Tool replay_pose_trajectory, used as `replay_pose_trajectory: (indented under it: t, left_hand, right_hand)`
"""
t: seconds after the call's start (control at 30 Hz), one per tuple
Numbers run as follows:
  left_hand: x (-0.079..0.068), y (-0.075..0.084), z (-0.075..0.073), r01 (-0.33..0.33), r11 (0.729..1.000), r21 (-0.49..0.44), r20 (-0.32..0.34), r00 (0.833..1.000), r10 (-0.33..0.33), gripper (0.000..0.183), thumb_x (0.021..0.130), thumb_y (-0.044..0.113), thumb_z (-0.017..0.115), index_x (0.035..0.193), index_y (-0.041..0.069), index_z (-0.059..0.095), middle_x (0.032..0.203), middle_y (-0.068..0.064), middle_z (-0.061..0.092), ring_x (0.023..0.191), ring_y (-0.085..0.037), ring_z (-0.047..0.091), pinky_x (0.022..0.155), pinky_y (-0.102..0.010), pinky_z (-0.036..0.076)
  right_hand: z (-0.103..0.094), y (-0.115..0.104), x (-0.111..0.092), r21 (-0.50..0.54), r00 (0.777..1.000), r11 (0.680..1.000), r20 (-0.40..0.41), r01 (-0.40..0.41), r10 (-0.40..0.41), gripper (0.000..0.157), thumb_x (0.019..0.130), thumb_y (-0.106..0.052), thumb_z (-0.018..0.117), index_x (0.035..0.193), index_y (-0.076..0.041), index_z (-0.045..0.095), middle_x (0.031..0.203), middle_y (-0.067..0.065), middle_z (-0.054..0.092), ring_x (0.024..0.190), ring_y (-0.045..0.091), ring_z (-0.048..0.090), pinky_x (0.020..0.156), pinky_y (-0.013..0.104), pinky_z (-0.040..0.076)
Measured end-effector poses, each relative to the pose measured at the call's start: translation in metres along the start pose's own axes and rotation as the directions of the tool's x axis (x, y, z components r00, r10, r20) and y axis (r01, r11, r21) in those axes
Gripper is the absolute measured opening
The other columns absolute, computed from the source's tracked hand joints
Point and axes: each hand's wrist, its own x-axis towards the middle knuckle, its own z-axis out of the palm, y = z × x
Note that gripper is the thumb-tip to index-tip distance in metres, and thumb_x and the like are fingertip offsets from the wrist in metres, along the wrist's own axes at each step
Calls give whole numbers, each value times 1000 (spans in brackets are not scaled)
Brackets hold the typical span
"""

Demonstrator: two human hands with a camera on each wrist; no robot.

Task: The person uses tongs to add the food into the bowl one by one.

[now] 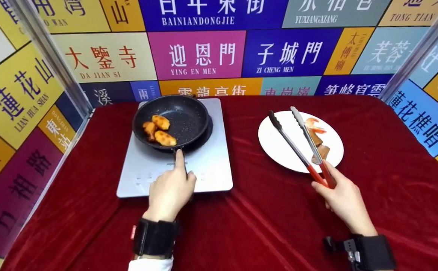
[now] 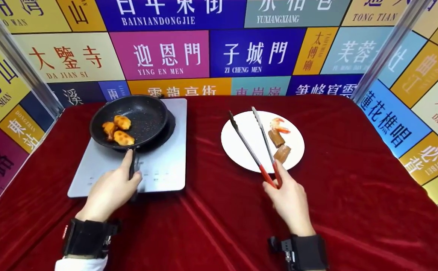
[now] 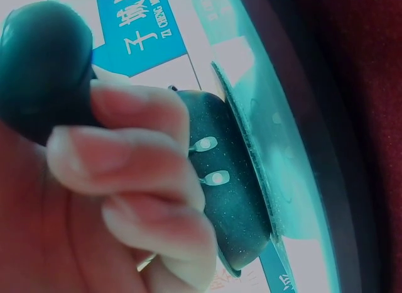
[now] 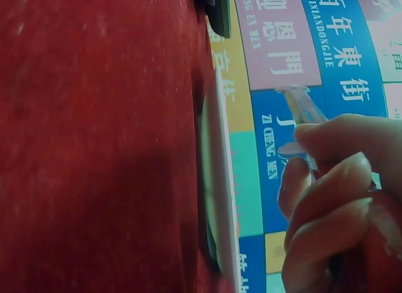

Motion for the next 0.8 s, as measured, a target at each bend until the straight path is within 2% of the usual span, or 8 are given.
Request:
replay_pose_trajectory:
  t: [0.13,0.3,0.5,0.67,0.8]
  left_hand:
    - [-1,0,0,-1,1000,0,-1,1000,1,66,88,35,40,144,13,15,56,-6,52,46,-21,47,43,-35,35]
    - [0,-1,-1,2,1000,3,3,1000,-2,66,88,36,40,144,14,14,62,-8,54,48,-22,48,45,-36,36]
    - [0,-1,-1,2,1000,4,-2,1000,-2,66,87,36,41,144,13,15,62,-8,54,48,-22,48,45,-36,36]
    - [0,-1,0,1,1000,4,-9,1000,-1,66,87,36,41,144,13,16,61,-8,54,48,-22,49,45,-37,36]
    - [-1,0,1,-3,1000,6,-17,1000,3,66,87,35,41,144,13,17,63,-10,56,49,-23,49,44,-37,36]
  right_hand:
    - [-3,6,-4,-18,1000,1000,-3,11,-11,66,82,-22,61,140,-29,30,79,8,59,44,19,54,41,31,45]
    - [-6,12,-6,-14,1000,1000,-15,0,-1,67,82,-17,60,140,-29,29,81,8,60,46,20,56,41,31,45]
    - [-10,18,-5,-132,997,991,-82,3,-14,68,78,-11,58,139,-24,33,89,13,63,47,15,54,45,29,42]
    - [-12,24,-7,-249,982,968,-175,26,-71,67,74,-10,59,137,-19,38,83,11,64,64,25,55,56,38,37]
    - [-13,26,-10,-308,971,951,-215,36,-107,65,75,-10,60,136,-16,39,77,9,64,63,28,53,55,44,36]
